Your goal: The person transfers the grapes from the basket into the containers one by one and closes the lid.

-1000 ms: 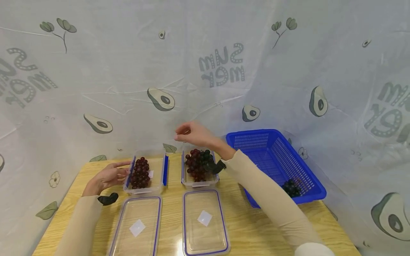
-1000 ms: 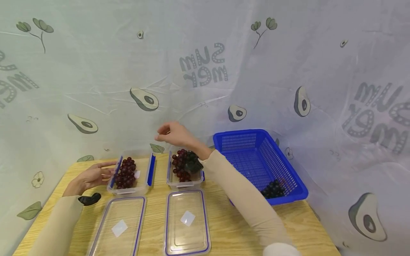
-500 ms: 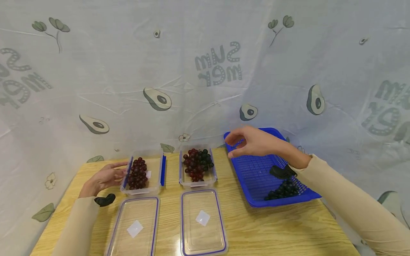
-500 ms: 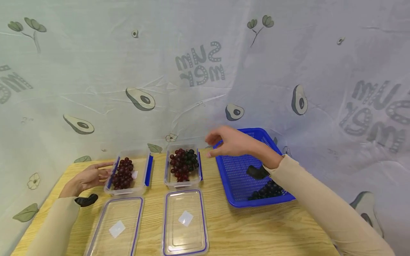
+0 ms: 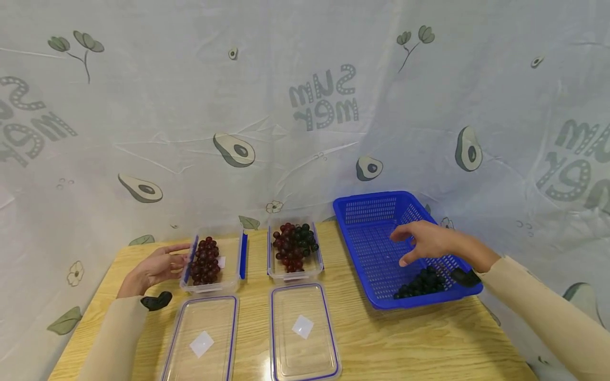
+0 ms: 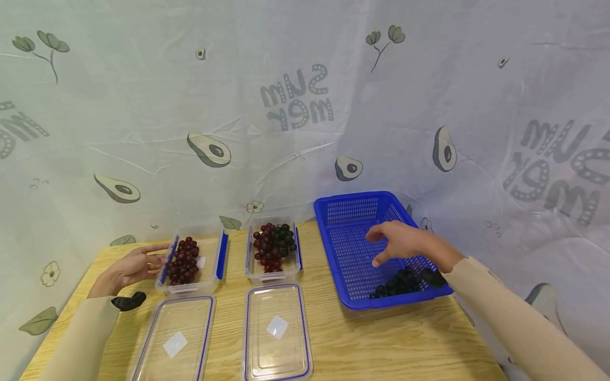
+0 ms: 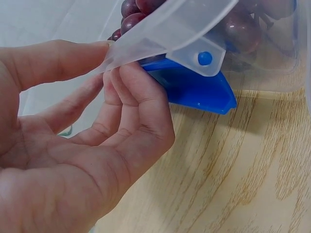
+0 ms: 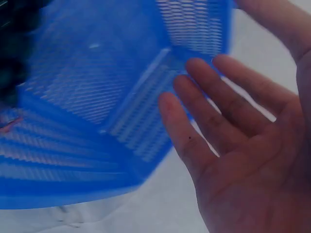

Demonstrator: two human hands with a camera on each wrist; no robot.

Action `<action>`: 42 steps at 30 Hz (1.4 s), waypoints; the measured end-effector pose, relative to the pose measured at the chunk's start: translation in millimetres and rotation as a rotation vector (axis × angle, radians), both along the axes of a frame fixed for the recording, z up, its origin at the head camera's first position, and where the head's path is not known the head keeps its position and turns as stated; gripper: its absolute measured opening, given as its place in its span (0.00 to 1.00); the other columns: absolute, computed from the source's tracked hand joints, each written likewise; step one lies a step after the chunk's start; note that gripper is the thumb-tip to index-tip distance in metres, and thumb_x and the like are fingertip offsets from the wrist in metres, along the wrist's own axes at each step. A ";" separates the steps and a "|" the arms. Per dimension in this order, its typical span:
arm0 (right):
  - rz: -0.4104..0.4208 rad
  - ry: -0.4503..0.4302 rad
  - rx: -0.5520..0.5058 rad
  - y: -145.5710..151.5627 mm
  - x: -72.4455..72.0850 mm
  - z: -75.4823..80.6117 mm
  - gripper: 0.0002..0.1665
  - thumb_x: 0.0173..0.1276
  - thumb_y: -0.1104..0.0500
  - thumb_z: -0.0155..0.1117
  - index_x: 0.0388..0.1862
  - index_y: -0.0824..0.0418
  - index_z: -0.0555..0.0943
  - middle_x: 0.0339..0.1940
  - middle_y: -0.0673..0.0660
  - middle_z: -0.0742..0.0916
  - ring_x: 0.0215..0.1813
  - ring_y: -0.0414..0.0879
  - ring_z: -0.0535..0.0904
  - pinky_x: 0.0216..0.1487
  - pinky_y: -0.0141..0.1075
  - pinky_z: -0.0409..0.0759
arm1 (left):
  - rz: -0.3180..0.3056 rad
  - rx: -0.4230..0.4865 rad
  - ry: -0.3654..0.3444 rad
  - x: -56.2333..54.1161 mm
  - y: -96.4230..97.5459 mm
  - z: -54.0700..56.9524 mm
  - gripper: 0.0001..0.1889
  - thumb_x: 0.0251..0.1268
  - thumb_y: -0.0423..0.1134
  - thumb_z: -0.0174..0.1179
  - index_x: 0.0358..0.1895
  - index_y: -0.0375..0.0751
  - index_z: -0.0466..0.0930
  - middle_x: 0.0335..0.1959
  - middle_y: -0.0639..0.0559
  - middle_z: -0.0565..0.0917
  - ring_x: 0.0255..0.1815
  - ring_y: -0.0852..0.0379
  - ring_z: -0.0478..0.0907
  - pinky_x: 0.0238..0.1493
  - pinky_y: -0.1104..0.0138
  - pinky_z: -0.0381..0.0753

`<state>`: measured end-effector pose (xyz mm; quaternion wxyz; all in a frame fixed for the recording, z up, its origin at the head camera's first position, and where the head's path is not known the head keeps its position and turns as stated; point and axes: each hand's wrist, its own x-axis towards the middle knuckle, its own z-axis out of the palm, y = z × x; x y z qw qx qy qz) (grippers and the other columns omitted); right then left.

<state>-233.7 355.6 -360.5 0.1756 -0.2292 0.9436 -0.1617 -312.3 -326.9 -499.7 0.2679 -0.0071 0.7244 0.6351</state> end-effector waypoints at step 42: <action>0.026 -0.027 0.176 46.3 24.9 -83.0 0.40 0.56 0.66 0.83 0.70 0.60 0.80 0.66 0.61 0.86 0.58 0.57 0.85 0.43 0.41 0.80 | 0.027 0.042 -0.018 1.7 1.1 -1.8 0.36 0.81 0.28 0.50 0.85 0.34 0.46 0.46 0.56 0.83 0.44 0.60 0.79 0.49 0.63 0.84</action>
